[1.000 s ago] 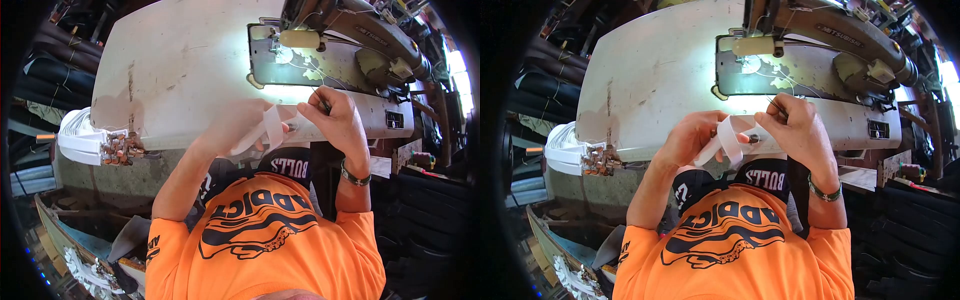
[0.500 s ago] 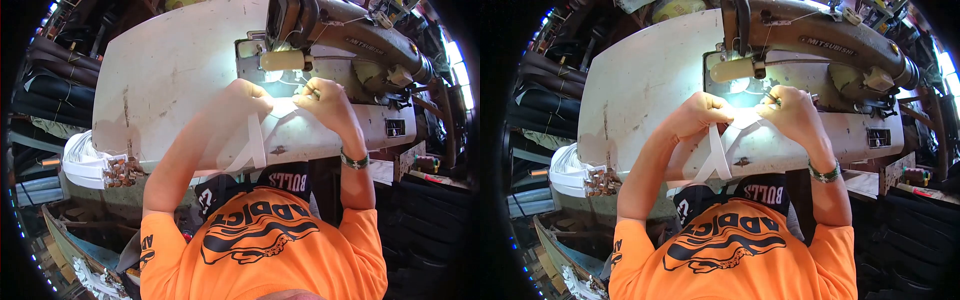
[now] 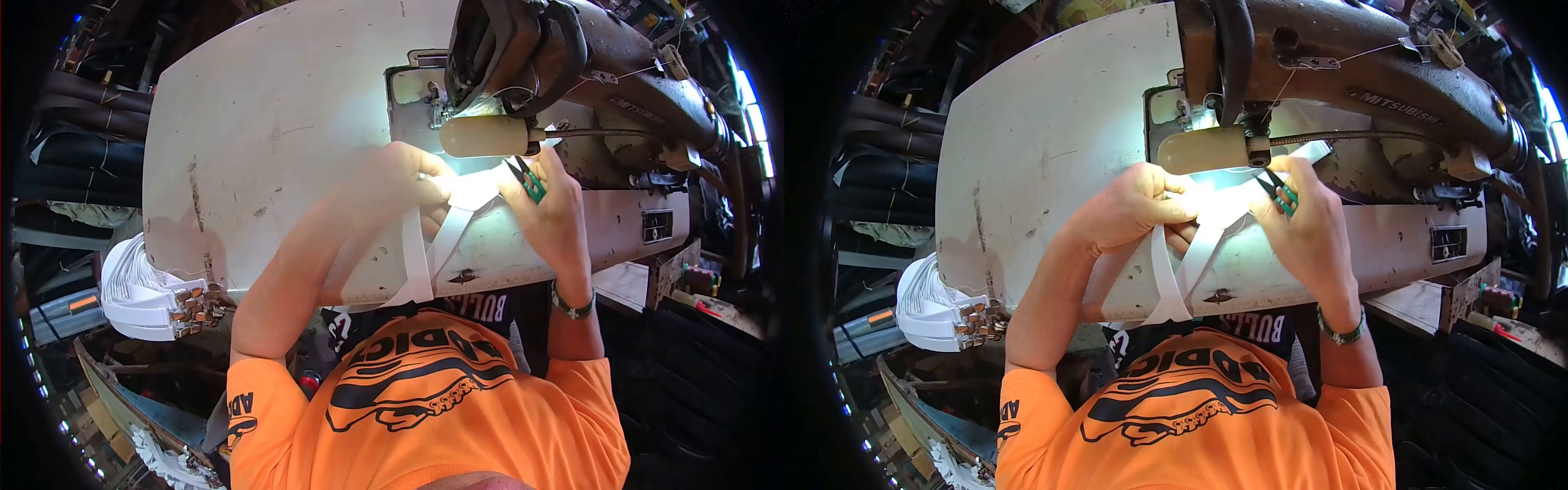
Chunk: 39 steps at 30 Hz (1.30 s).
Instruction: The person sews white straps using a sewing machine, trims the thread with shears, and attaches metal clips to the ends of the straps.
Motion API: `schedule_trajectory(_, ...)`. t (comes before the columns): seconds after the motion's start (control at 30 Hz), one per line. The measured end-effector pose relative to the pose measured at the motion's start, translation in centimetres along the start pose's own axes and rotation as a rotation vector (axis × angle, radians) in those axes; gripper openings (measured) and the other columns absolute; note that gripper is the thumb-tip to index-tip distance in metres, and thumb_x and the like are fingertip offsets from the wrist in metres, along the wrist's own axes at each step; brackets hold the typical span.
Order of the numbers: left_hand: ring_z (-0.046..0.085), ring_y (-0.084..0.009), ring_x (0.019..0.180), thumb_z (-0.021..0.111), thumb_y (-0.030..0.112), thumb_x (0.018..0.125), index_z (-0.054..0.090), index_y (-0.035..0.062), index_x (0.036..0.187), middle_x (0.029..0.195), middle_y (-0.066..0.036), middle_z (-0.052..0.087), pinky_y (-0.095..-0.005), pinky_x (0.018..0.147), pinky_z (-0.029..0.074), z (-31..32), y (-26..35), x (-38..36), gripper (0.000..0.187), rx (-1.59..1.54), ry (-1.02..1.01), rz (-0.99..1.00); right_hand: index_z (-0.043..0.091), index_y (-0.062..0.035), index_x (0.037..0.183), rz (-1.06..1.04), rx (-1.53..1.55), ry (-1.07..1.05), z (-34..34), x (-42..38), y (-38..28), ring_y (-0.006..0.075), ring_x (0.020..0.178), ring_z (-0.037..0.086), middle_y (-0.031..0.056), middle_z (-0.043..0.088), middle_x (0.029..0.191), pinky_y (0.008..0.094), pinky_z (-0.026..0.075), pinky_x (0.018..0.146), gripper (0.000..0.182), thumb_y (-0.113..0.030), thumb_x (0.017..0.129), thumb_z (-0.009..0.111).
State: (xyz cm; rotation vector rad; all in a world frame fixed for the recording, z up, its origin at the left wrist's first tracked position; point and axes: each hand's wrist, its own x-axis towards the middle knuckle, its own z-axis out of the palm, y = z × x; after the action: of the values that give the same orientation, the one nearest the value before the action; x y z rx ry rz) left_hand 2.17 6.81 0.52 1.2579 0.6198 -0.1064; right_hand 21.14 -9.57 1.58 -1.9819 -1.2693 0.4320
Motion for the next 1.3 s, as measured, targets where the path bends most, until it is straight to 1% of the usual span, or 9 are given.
schedule_trajectory(0.13, 0.067, -0.0119, 0.074, 0.066, 0.013, 0.094, 0.072, -0.0021, 0.1, 0.082, -0.005, 0.07, -0.0304, 0.07, 0.054, 0.0, 0.1, 0.0, 0.018, -0.008, -0.015, 0.005, 0.062, 0.0006, 0.117, -0.079, 0.074, 0.05, 0.5, -1.8, -1.4, 0.031, 0.081, 0.071, 0.0188, 0.071, 0.098, 0.0369, 0.056, 0.075, 0.032, -0.022, 0.097, 0.073)
schedule_trajectory(0.23, 0.066, -0.012, 0.073, 0.065, 0.013, 0.094, 0.072, -0.0023, 0.099, 0.082, -0.005, 0.07, -0.0308, 0.069, 0.054, 0.1, -0.1, 0.2, 0.018, 0.022, 0.005, 0.024, 0.064, 0.0001, 0.117, -0.105, 0.058, 0.104, 1.0, -2.2, -1.3, 0.0305, 0.077, 0.069, 0.0172, 0.069, 0.094, 0.0373, 0.056, 0.072, 0.031, -0.021, 0.096, 0.073)
schedule_trajectory(0.33, 0.067, -0.0125, 0.073, 0.064, 0.014, 0.094, 0.072, -0.0023, 0.098, 0.081, -0.006, 0.071, -0.0307, 0.069, 0.054, 0.3, 0.2, 0.0, 0.018, 0.009, 0.01, 0.006, 0.065, -0.001, 0.119, -0.124, -0.031, 0.003, 0.4, -2.5, -2.1, 0.0312, 0.074, 0.068, 0.0159, 0.065, 0.088, 0.0393, 0.054, 0.068, 0.033, -0.021, 0.094, 0.074)
schedule_trajectory(0.43, 0.064, -0.0078, 0.068, 0.064, 0.005, 0.095, 0.067, -0.0062, 0.093, 0.081, -0.005, 0.068, -0.023, 0.062, 0.054, 0.4, 0.1, 0.0, 0.011, -0.001, 0.022, 0.054, 0.067, -0.0022, 0.119, -0.269, -0.07, -0.107, 0.2, -3.0, -2.5, 0.0321, 0.072, 0.066, 0.0152, 0.063, 0.084, 0.0409, 0.052, 0.064, 0.035, -0.023, 0.093, 0.076)
schedule_trajectory(0.77, 0.064, -0.0071, 0.068, 0.062, 0.006, 0.096, 0.069, -0.0044, 0.092, 0.082, -0.004, 0.069, -0.0225, 0.062, 0.054, 0.7, -0.4, 0.1, 0.013, 0.113, 0.063, 0.114, 0.07, -0.0024, 0.122, -0.304, -0.188, -0.126, 0.9, -3.5, -2.5, 0.0315, 0.068, 0.064, 0.0134, 0.063, 0.08, 0.042, 0.05, 0.063, 0.042, -0.03, 0.091, 0.077)
schedule_trajectory(0.87, 0.063, -0.0069, 0.068, 0.062, 0.006, 0.096, 0.069, -0.0034, 0.089, 0.081, -0.004, 0.068, -0.0222, 0.062, 0.053, 0.9, -0.4, 0.0, 0.014, 0.13, 0.082, 0.13, 0.067, -0.0047, 0.133, -0.236, -0.213, -0.227, 0.5, -3.8, -3.0, 0.0337, 0.08, 0.069, 0.0161, 0.069, 0.091, 0.0402, 0.054, 0.072, 0.05, -0.023, 0.088, 0.08)
schedule_trajectory(1.07, 0.062, -0.0068, 0.067, 0.061, 0.006, 0.096, 0.067, -0.0019, 0.086, 0.078, -0.003, 0.067, -0.023, 0.062, 0.052, 1.1, -0.5, 0.0, 0.014, 0.111, 0.086, 0.148, 0.067, -0.0058, 0.134, -0.252, -0.225, -0.229, 0.5, -3.8, -2.9, 0.0338, 0.08, 0.069, 0.0159, 0.069, 0.092, 0.0405, 0.054, 0.072, 0.052, -0.022, 0.087, 0.081)
schedule_trajectory(1.17, 0.061, -0.0071, 0.066, 0.061, 0.006, 0.096, 0.067, -0.0019, 0.085, 0.077, -0.003, 0.066, -0.0238, 0.062, 0.052, 1.2, -0.6, 0.0, 0.015, 0.105, 0.09, 0.155, 0.07, -0.0056, 0.129, -0.302, -0.174, -0.167, 1.0, -3.9, -2.6, 0.0314, 0.068, 0.064, 0.0132, 0.062, 0.08, 0.0419, 0.049, 0.064, 0.047, -0.031, 0.09, 0.078)
schedule_trajectory(1.3, 0.06, -0.0075, 0.064, 0.06, 0.006, 0.096, 0.066, -0.002, 0.084, 0.073, -0.003, 0.065, -0.0244, 0.062, 0.052, 1.2, -0.5, -0.1, 0.016, 0.128, 0.092, 0.162, 0.069, -0.0077, 0.131, -0.298, -0.191, -0.187, 0.9, -3.9, -2.5, 0.0314, 0.068, 0.063, 0.0129, 0.063, 0.08, 0.0418, 0.049, 0.065, 0.049, -0.031, 0.09, 0.078)
